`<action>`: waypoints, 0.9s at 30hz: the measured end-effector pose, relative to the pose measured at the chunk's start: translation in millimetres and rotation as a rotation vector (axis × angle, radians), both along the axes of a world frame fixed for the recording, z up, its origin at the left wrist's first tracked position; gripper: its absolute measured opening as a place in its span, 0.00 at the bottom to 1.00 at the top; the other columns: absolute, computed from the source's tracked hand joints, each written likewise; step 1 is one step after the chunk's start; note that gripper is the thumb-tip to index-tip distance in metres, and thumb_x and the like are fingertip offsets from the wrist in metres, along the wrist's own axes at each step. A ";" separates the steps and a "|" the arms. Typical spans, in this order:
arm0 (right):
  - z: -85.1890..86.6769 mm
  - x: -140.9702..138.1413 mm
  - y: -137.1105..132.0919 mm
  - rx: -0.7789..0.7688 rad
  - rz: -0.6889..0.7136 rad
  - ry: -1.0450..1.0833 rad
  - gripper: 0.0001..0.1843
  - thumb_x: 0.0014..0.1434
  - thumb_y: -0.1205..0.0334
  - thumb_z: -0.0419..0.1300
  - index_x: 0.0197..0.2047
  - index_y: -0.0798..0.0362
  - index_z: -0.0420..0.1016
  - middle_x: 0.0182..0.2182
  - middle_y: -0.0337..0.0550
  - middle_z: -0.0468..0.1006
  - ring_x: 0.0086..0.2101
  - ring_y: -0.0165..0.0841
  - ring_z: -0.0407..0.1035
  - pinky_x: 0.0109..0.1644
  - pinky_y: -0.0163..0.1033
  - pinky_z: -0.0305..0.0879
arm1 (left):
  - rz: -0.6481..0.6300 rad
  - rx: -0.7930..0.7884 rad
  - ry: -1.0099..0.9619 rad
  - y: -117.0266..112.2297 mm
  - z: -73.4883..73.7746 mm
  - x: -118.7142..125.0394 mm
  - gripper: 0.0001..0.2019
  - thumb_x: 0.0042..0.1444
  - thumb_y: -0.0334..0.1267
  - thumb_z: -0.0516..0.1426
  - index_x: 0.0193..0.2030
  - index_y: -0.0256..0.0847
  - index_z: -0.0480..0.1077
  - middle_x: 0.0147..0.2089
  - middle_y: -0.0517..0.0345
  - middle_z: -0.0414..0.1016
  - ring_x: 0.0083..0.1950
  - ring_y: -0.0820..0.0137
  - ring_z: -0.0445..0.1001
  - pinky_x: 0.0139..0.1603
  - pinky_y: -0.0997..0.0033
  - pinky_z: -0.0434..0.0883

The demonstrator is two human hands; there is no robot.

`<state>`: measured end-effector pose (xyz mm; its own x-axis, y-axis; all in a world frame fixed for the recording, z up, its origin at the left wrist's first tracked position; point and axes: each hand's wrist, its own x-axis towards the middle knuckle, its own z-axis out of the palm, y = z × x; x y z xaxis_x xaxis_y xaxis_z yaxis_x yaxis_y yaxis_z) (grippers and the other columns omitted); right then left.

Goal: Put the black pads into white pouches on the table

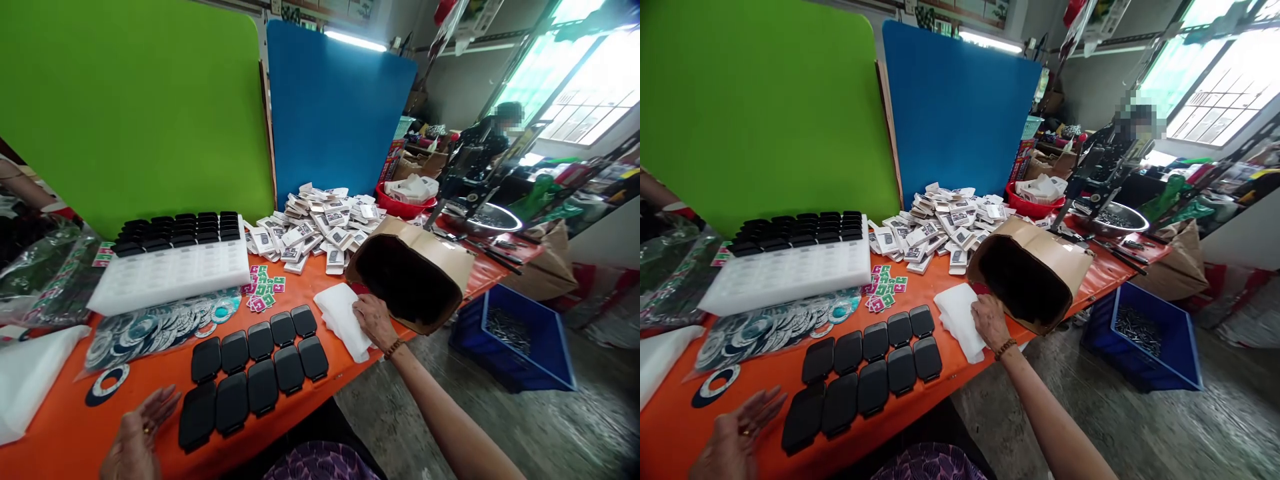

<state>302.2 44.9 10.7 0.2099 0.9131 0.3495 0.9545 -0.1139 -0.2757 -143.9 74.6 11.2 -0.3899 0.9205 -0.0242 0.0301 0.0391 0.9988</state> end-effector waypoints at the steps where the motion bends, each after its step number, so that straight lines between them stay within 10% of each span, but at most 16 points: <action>1: 1.1 0.7 3.5 -0.029 0.011 -0.004 0.11 0.59 0.68 0.51 0.37 0.54 0.76 0.45 0.52 0.75 0.48 0.42 0.65 0.52 0.48 0.57 | -0.005 0.003 -0.052 0.7 7.5 4.7 0.19 0.55 0.58 0.51 0.36 0.45 0.73 0.37 0.58 0.80 0.41 0.58 0.78 0.58 0.43 0.68; 10: 9.7 4.7 19.3 -0.052 -0.008 0.152 0.07 0.48 0.73 0.54 0.27 0.53 0.70 0.34 0.47 0.75 0.42 0.40 0.66 0.47 0.45 0.56 | -0.114 0.035 -0.230 -1.5 46.8 64.8 0.25 0.49 0.63 0.56 0.35 0.41 0.74 0.37 0.56 0.81 0.40 0.60 0.78 0.51 0.53 0.73; 16: 17.2 14.6 12.8 0.070 -0.077 0.325 0.05 0.53 0.66 0.52 0.28 0.52 0.68 0.45 0.50 0.75 0.49 0.41 0.66 0.52 0.47 0.59 | -0.273 -0.037 -0.244 -13.2 52.7 92.8 0.27 0.51 0.63 0.55 0.39 0.39 0.75 0.41 0.51 0.81 0.44 0.59 0.78 0.50 0.58 0.74; 27: 92.7 -62.4 -40.8 0.236 0.236 1.146 0.04 0.55 0.63 0.60 0.31 0.52 0.69 0.50 0.47 0.72 0.52 0.40 0.65 0.56 0.45 0.57 | -0.740 -0.183 -0.259 -29.1 58.7 156.1 0.30 0.47 0.57 0.62 0.54 0.43 0.69 0.59 0.47 0.71 0.60 0.56 0.68 0.62 0.57 0.63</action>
<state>239.9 4.2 103.4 0.3446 0.9094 0.2327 0.1295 0.1995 -0.9713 12.2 45.5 69.8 0.3579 0.9109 -0.2056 -0.1197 0.2631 0.9573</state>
